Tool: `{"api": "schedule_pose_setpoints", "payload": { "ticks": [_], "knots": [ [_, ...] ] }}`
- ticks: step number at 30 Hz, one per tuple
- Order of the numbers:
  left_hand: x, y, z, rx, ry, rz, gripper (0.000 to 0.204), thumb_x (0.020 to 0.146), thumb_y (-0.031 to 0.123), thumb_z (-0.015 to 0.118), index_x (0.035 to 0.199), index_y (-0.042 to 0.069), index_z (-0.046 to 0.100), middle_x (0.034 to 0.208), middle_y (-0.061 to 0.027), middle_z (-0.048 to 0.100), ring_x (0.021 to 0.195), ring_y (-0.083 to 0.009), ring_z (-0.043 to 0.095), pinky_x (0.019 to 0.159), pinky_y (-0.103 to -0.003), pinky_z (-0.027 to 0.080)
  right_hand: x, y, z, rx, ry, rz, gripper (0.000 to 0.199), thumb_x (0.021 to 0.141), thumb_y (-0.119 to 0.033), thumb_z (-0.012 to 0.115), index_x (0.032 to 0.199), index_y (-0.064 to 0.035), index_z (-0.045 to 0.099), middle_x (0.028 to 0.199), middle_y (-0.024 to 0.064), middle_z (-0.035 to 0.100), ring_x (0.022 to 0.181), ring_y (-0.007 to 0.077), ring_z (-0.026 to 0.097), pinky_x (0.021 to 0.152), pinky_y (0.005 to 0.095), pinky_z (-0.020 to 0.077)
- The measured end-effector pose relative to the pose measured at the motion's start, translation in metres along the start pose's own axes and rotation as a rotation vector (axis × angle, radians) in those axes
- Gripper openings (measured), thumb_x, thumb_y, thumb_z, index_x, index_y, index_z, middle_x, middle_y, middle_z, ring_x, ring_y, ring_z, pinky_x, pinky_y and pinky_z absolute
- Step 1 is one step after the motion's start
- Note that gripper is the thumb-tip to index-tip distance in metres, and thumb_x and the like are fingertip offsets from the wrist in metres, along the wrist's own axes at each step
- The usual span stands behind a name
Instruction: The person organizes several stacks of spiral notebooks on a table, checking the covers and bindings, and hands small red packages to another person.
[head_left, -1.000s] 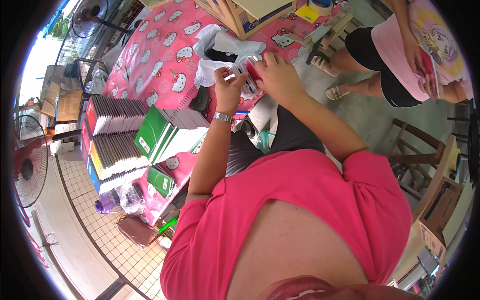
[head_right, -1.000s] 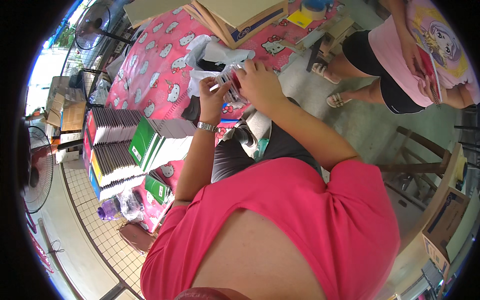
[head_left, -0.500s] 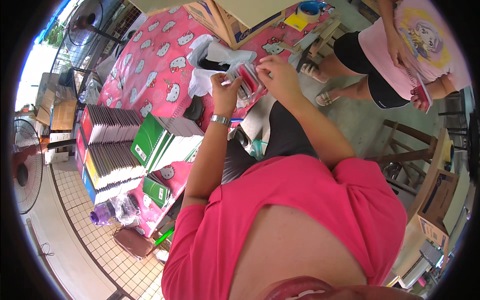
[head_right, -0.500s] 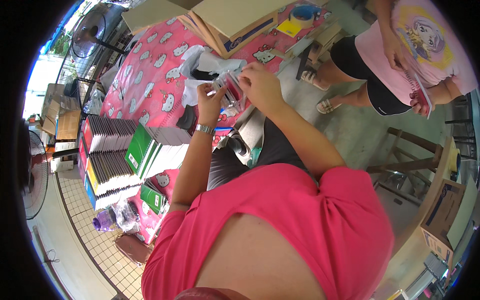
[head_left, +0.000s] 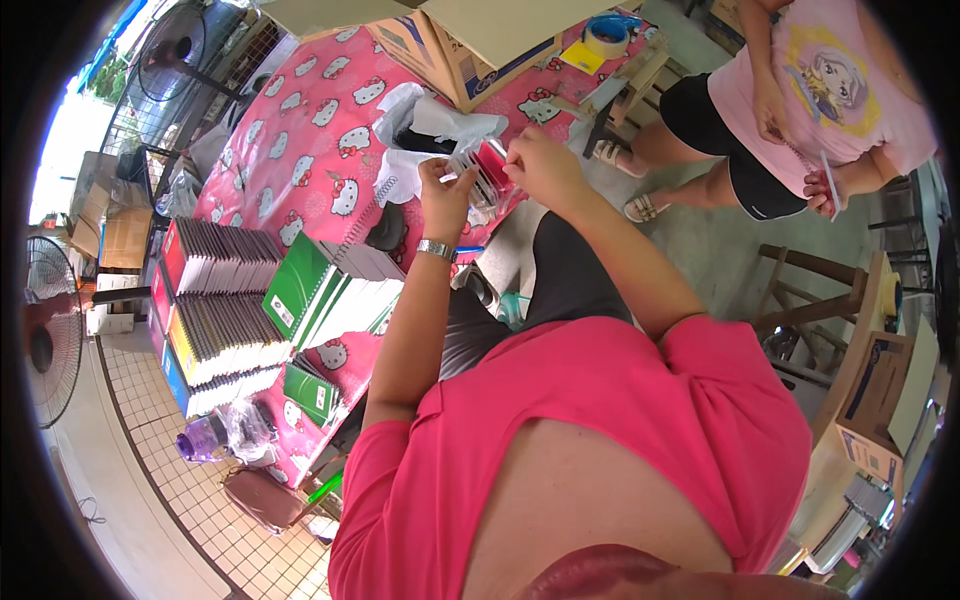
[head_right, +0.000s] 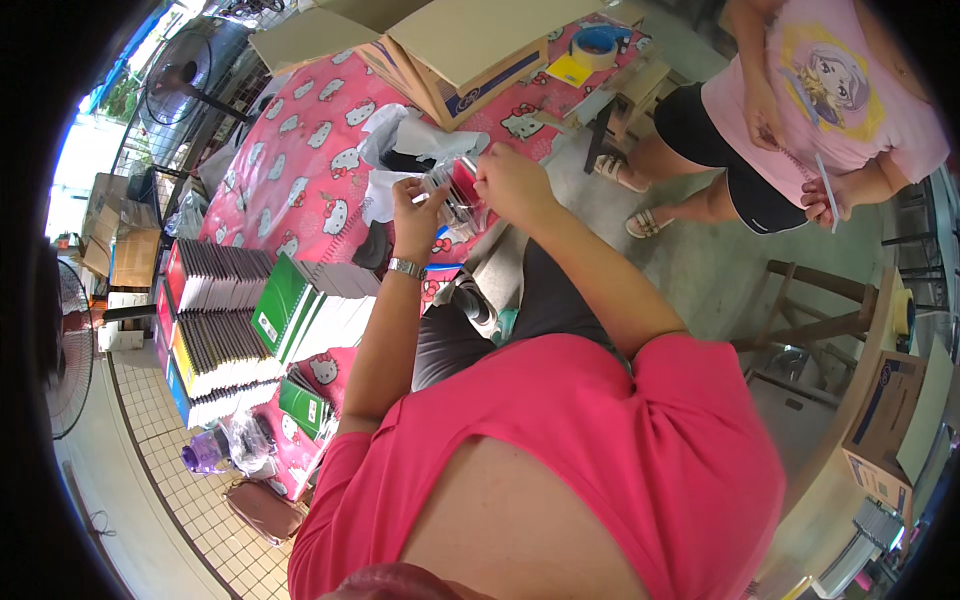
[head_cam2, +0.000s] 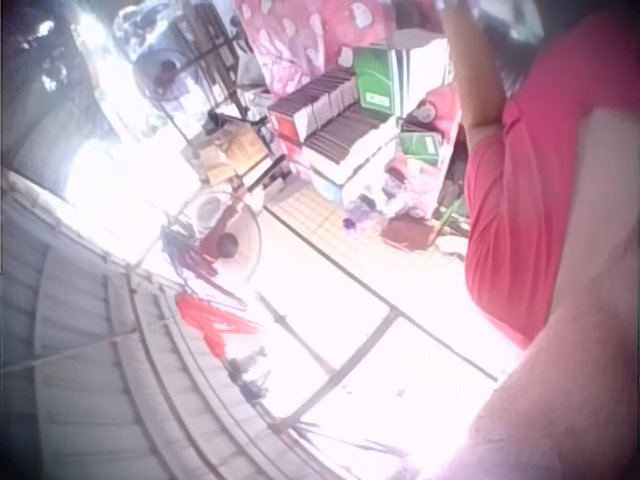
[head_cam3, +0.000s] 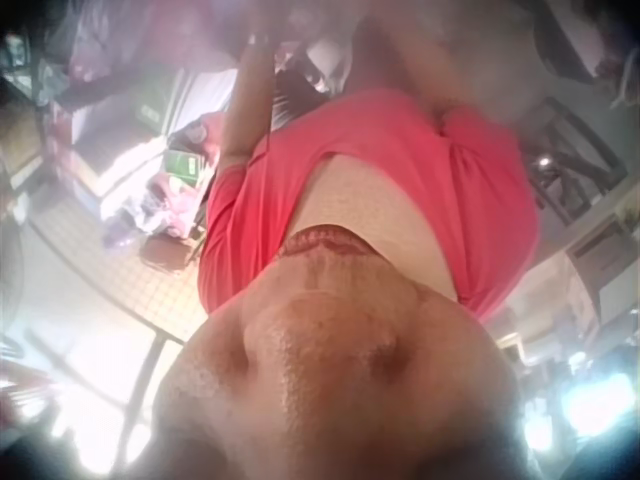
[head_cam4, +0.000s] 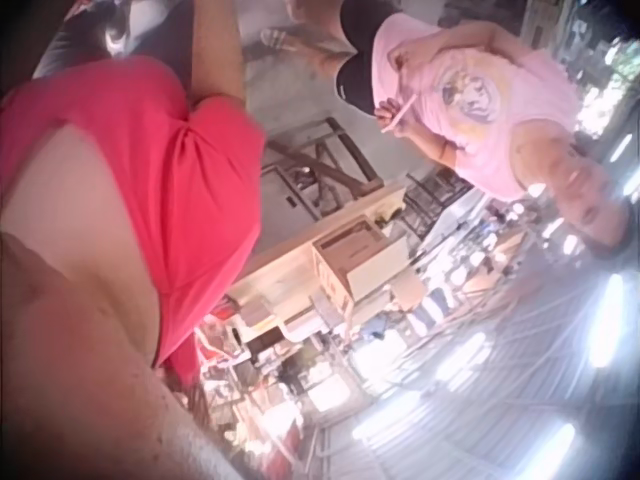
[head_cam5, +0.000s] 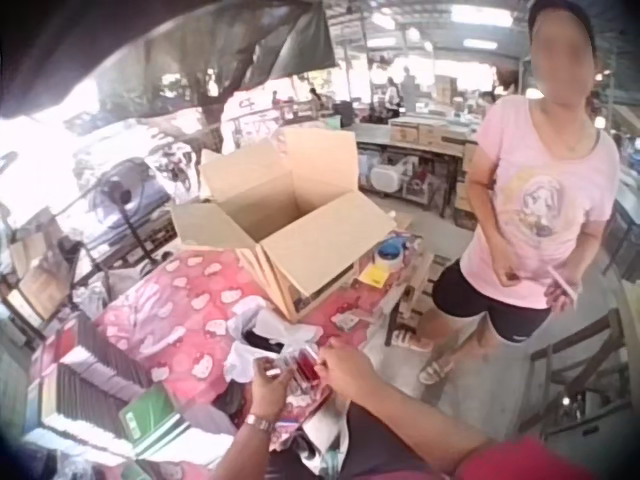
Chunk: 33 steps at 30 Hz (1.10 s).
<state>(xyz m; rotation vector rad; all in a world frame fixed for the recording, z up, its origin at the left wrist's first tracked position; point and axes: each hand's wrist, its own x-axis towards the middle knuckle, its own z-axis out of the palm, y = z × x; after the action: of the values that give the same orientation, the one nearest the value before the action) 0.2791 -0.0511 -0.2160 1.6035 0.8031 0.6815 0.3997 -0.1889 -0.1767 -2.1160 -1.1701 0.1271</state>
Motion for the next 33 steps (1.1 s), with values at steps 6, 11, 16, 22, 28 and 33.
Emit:
{"api": "schedule_pose_setpoints", "payload": {
  "ticks": [6, 11, 16, 22, 28, 33],
  "knots": [
    [0.0, -0.003, 0.002, 0.159, 0.042, 0.073, 0.055, 0.077, 0.026, 0.081, 0.111, -0.001, 0.047, 0.102, -0.0162, 0.061, 0.083, -0.0227, 0.067, 0.068, -0.035, 0.054, 0.004, -0.021, 0.024, -0.624, 0.149, -0.092, 0.015, 0.08, -0.021, 0.065, 0.09, -0.0095, 0.066, 0.093, 0.0068, 0.064, 0.088, 0.0266, 0.066, 0.074, 0.0408, 0.0532],
    [0.003, 0.004, 0.0, 0.278, 0.031, 0.051, 0.059, 0.077, 0.033, 0.082, 0.113, 0.0, 0.049, 0.101, -0.0159, 0.063, 0.086, -0.0203, 0.063, 0.071, -0.033, 0.052, 0.007, -0.014, -0.002, -0.18, 0.064, -0.134, 0.014, 0.083, -0.018, 0.063, 0.082, -0.0047, 0.066, 0.084, 0.0145, 0.064, 0.081, 0.0321, 0.066, 0.067, 0.0418, 0.0513],
    [0.007, -0.007, -0.004, 0.182, -0.002, 0.009, 0.063, 0.078, 0.032, 0.081, 0.121, 0.0, 0.046, 0.106, -0.0173, 0.062, 0.09, -0.0233, 0.063, 0.073, -0.035, 0.052, 0.011, -0.028, -0.052, 0.188, 0.231, -0.012, 0.02, 0.088, -0.021, 0.064, 0.087, -0.0012, 0.065, 0.075, 0.0185, 0.063, 0.066, 0.0323, 0.063, 0.06, 0.0392, 0.0473],
    [-0.007, 0.014, 0.0, 0.519, -0.021, 0.539, 0.059, 0.083, 0.009, 0.063, 0.14, 0.012, 0.046, 0.141, -0.0254, 0.041, 0.126, -0.0414, 0.042, 0.106, -0.047, 0.035, 0.007, 0.019, -0.09, 0.674, 0.284, 0.316, 0.022, 0.097, -0.024, 0.061, 0.091, -0.0028, 0.066, 0.067, -0.0024, 0.056, 0.051, 0.0064, 0.05, 0.046, 0.0238, 0.0385],
    [-0.027, 0.035, 0.001, 0.885, -0.319, 0.695, 0.057, 0.074, 0.035, 0.076, 0.123, 0.012, 0.057, 0.141, -0.0226, 0.04, 0.128, -0.0434, 0.04, 0.108, -0.052, 0.034, -0.028, 0.071, -0.108, 1.081, 0.667, 0.412, 0.019, 0.098, -0.024, 0.058, 0.091, -0.0064, 0.061, 0.063, 0.0, 0.055, 0.046, 0.0093, 0.05, 0.043, 0.0248, 0.0364],
    [-0.01, 0.048, 0.004, 0.914, -0.34, 0.53, 0.05, 0.063, 0.03, 0.083, 0.103, 0.008, 0.062, 0.124, -0.0206, 0.049, 0.113, -0.0395, 0.05, 0.093, -0.048, 0.047, -0.054, 0.115, -0.132, 1.435, 0.972, 0.404, 0.012, 0.096, -0.019, 0.058, 0.098, -0.0072, 0.057, 0.07, 0.0033, 0.057, 0.051, 0.0143, 0.055, 0.045, 0.0257, 0.0414]
  ]
}}
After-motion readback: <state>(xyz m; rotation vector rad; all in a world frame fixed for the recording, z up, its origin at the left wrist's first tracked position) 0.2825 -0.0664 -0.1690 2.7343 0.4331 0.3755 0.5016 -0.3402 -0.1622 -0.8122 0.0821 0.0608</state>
